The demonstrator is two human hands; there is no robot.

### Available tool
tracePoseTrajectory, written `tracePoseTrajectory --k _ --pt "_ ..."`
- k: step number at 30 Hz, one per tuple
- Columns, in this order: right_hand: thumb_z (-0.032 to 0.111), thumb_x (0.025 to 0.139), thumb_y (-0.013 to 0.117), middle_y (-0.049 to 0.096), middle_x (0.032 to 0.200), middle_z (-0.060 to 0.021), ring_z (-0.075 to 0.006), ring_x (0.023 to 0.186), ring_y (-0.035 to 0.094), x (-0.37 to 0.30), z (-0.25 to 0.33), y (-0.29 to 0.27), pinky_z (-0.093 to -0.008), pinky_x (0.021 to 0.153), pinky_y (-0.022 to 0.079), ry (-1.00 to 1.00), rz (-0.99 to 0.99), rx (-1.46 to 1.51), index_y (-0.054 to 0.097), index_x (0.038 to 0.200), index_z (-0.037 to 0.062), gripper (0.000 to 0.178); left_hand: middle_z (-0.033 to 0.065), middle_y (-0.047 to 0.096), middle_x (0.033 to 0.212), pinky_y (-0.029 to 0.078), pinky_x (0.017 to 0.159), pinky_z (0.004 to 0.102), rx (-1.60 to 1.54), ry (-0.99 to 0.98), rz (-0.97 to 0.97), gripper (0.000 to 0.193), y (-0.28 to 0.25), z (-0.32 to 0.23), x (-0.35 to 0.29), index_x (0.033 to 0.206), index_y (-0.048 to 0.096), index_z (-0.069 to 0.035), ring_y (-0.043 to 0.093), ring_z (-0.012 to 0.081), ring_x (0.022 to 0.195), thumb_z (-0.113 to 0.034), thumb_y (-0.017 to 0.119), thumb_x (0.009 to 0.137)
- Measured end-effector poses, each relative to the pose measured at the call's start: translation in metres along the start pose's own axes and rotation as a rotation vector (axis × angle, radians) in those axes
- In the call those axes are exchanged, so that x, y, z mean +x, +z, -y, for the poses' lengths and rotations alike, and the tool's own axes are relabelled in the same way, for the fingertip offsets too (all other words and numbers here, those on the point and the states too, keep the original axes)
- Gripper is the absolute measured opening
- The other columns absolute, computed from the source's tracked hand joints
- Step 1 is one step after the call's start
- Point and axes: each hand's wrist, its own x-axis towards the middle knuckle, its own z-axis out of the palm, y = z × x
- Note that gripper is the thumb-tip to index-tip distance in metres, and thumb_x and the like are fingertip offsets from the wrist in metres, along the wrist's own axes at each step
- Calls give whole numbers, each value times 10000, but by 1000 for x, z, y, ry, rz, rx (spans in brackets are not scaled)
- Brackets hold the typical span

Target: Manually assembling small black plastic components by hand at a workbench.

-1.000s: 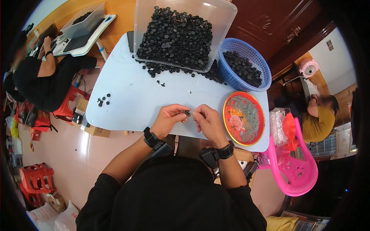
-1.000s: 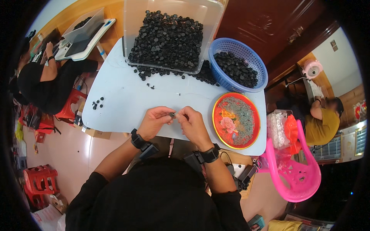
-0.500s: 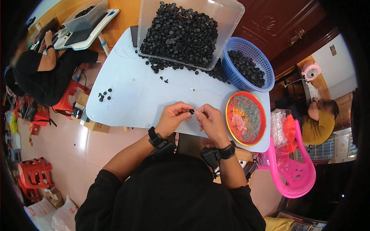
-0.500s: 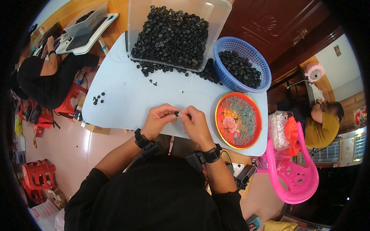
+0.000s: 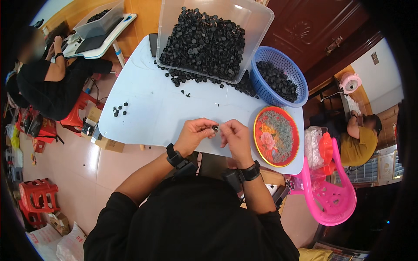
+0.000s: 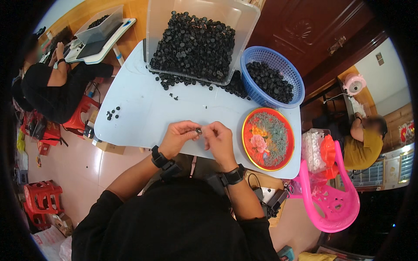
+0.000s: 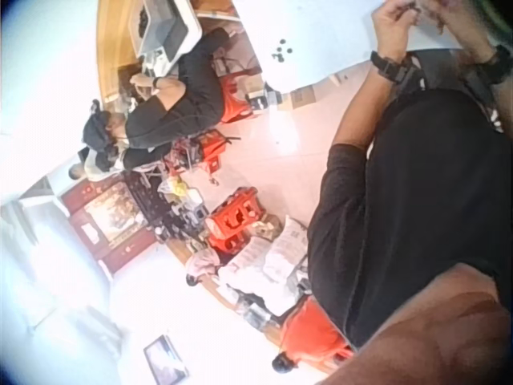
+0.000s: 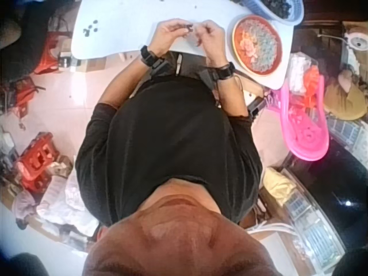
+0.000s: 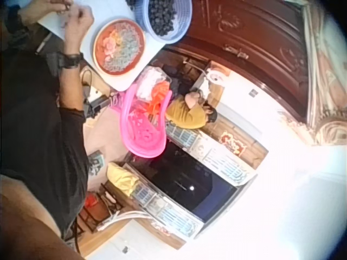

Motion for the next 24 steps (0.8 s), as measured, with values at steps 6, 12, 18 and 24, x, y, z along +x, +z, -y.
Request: tracePoseTrajectory --k 6,12,18,24 --pt "215 925 489 560 715 -40 -83 547 497 -1 -10 1 -233 438 432 237 31 447 592 861 7 240 77 514 1164 420 849 282 91 116 -16 209 4 -7 -2 985 646 -28 505 128 975 34 562 804" --pt "201 916 509 556 701 -37 -93 552 492 -4 -8 4 -231 453 411 273 112 656 589 842 12 219 79 438 1266 389 909 309 8 115 -7 230 12 -6 -2 1038 643 -43 480 162 1069 -6 544 834" --pt "162 906 521 570 728 -48 -101 573 497 -5 -11 -1 -241 496 412 268 129 820 582 838 17 171 68 487 1201 411 853 282 187 30 4 233 14 -13 1 1063 634 -41 496 131 1020 -50 565 841" --pt "85 873 543 586 802 -77 -121 658 528 3 -21 -14 -244 577 432 206 117 1011 590 916 8 101 29 590 877 466 661 235 191 -26 -226 267 -19 -30 22 1049 598 -1 554 102 777 -19 594 782"
